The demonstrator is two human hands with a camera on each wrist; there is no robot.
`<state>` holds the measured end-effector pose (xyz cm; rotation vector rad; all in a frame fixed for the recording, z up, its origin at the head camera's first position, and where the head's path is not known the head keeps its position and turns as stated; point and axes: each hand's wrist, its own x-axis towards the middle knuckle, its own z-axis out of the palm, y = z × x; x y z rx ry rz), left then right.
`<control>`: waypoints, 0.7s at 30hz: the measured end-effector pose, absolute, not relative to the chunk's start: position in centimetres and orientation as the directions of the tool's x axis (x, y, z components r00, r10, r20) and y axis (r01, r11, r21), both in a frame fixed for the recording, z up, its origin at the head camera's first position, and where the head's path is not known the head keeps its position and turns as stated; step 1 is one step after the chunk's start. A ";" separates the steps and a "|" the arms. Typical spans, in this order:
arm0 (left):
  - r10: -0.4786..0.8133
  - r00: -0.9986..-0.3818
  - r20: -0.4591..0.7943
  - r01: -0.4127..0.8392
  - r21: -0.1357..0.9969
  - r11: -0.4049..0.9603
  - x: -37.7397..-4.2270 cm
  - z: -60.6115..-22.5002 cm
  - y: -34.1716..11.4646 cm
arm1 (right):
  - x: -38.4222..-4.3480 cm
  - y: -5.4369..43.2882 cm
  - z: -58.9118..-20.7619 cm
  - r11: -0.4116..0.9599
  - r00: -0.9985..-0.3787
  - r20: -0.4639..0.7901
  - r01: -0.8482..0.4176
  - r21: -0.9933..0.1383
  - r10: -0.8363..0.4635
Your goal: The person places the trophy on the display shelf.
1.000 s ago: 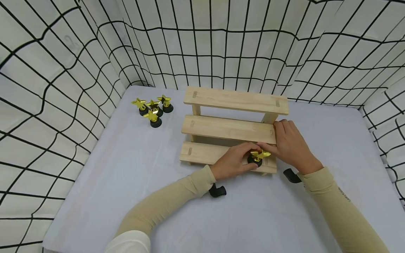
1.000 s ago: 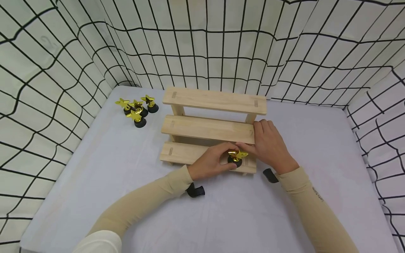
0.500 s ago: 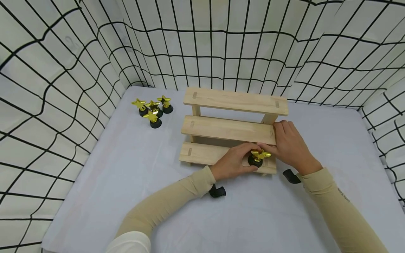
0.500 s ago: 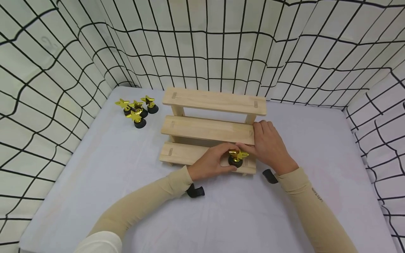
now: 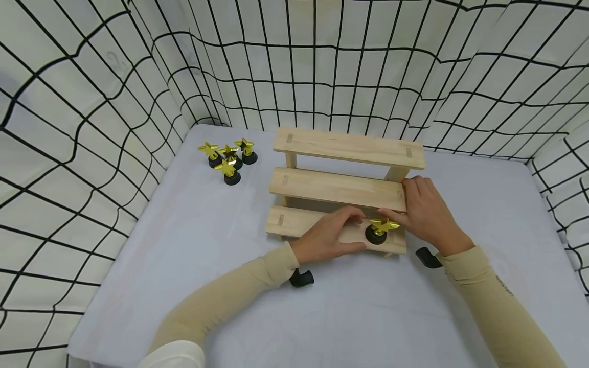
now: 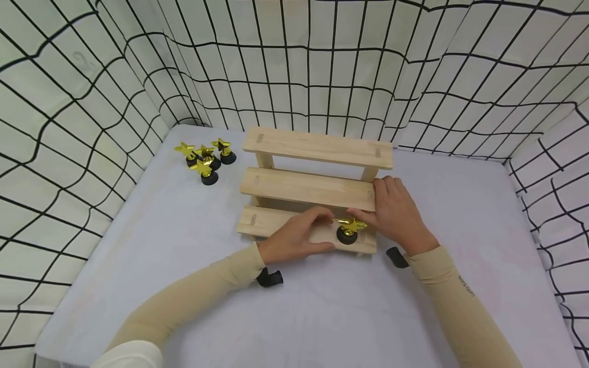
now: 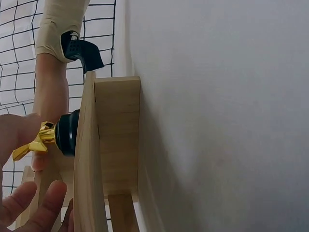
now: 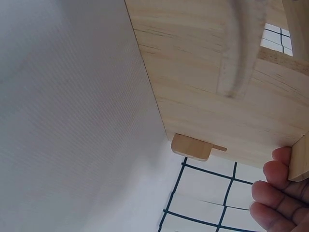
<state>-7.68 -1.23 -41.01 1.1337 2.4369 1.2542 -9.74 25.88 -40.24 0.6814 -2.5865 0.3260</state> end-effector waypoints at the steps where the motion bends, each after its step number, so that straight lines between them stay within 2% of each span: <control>1: 0.696 -0.697 0.173 0.547 0.756 0.360 -7.7 -41.0 -1.5 | -9.7 25.9 -40.2 0.853 -0.785 0.468 -0.510 -0.114 -0.407; 12: 0.728 -0.663 0.173 0.620 0.672 0.405 -7.0 -38.2 -5.0 | -9.6 26.0 -40.4 0.855 -0.795 0.455 -0.503 -0.125 -0.401; 21: 0.712 -0.622 0.327 0.711 0.616 0.338 -7.7 -36.4 -7.5 | -9.6 25.8 -40.3 0.863 -0.807 0.446 -0.488 -0.131 -0.388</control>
